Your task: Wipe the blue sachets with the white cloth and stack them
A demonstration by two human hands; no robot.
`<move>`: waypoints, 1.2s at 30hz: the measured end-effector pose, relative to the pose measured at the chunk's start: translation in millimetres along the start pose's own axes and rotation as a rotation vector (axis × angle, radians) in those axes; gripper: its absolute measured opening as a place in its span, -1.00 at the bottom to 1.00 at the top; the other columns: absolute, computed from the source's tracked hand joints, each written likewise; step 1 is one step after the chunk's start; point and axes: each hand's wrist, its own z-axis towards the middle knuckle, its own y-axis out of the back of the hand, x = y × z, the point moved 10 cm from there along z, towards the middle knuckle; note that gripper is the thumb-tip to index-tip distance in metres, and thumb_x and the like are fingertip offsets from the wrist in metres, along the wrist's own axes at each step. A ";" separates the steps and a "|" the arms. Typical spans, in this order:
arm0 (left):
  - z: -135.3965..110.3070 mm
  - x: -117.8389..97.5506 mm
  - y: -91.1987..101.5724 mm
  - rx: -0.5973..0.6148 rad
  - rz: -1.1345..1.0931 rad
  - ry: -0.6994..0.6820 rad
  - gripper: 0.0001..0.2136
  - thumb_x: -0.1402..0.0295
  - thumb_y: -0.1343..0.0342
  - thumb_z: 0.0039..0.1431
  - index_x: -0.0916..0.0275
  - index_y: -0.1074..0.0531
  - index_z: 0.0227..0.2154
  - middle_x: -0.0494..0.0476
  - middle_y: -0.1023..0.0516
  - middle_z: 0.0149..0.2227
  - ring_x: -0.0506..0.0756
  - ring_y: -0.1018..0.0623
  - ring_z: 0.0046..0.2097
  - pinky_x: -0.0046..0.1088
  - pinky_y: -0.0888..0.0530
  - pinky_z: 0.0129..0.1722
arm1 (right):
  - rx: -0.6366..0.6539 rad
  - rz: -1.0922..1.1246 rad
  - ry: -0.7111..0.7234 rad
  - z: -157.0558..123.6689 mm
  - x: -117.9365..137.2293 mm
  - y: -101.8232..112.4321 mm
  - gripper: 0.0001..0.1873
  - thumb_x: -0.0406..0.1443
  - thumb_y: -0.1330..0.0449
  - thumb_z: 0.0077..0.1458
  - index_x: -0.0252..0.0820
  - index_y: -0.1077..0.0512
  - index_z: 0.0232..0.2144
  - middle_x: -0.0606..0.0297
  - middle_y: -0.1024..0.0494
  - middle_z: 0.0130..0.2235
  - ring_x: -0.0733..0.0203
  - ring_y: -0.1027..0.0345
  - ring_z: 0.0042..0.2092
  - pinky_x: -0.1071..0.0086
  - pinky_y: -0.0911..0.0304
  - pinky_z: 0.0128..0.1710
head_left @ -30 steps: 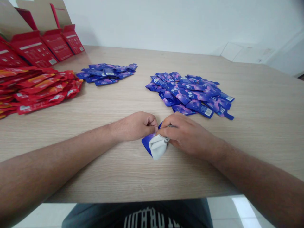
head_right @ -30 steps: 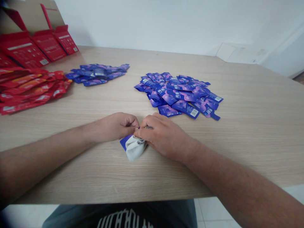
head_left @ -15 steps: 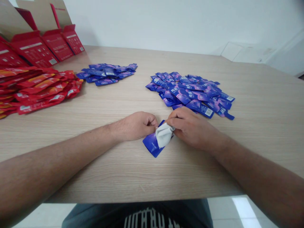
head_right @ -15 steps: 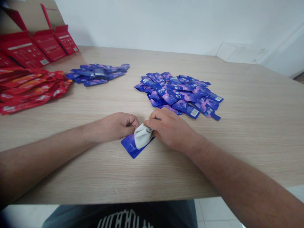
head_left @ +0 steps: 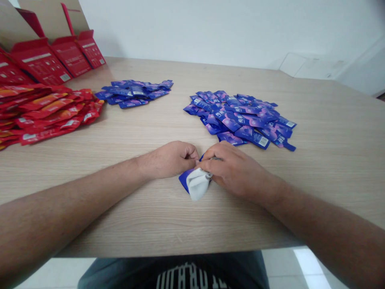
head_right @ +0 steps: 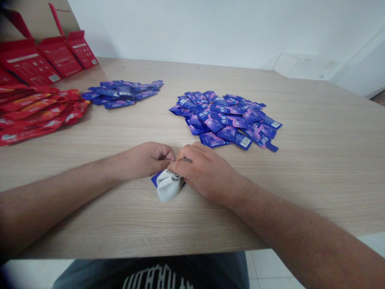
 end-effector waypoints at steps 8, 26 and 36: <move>1.0 3.9 -0.9 -0.016 -0.041 0.010 -0.85 0.30 -0.05 0.14 0.20 -0.48 -0.40 -0.10 -0.45 -0.58 -0.06 -0.40 -0.51 -0.57 -0.26 -0.51 | -0.007 -0.026 -0.075 0.1 -8.1 2.3 -0.76 -0.43 -0.15 0.20 -0.17 -0.53 -0.12 0.15 -0.47 -0.14 0.07 -0.28 -0.07 0.19 -0.20 -0.02; 0.9 2.3 -0.8 -0.008 -0.049 -0.001 -0.81 0.24 -0.06 0.15 0.21 -0.51 -0.39 -0.06 -0.49 -0.53 -0.05 -0.42 -0.47 -0.58 -0.26 -0.51 | 0.030 -0.085 -0.051 3.7 16.4 -1.2 -0.82 -0.35 -0.08 0.29 -0.19 -0.49 -0.18 0.14 -0.44 -0.15 0.07 -0.25 -0.10 0.19 -0.20 -0.05; -0.2 -0.9 0.0 0.000 -0.046 0.008 -0.84 0.28 -0.07 0.13 0.21 -0.51 -0.40 -0.07 -0.47 -0.55 -0.04 -0.41 -0.48 -0.58 -0.27 -0.51 | 0.018 -0.044 -0.023 2.5 9.0 -1.6 -0.81 -0.38 -0.11 0.26 -0.18 -0.51 -0.16 0.16 -0.45 -0.16 0.08 -0.27 -0.09 0.20 -0.21 -0.04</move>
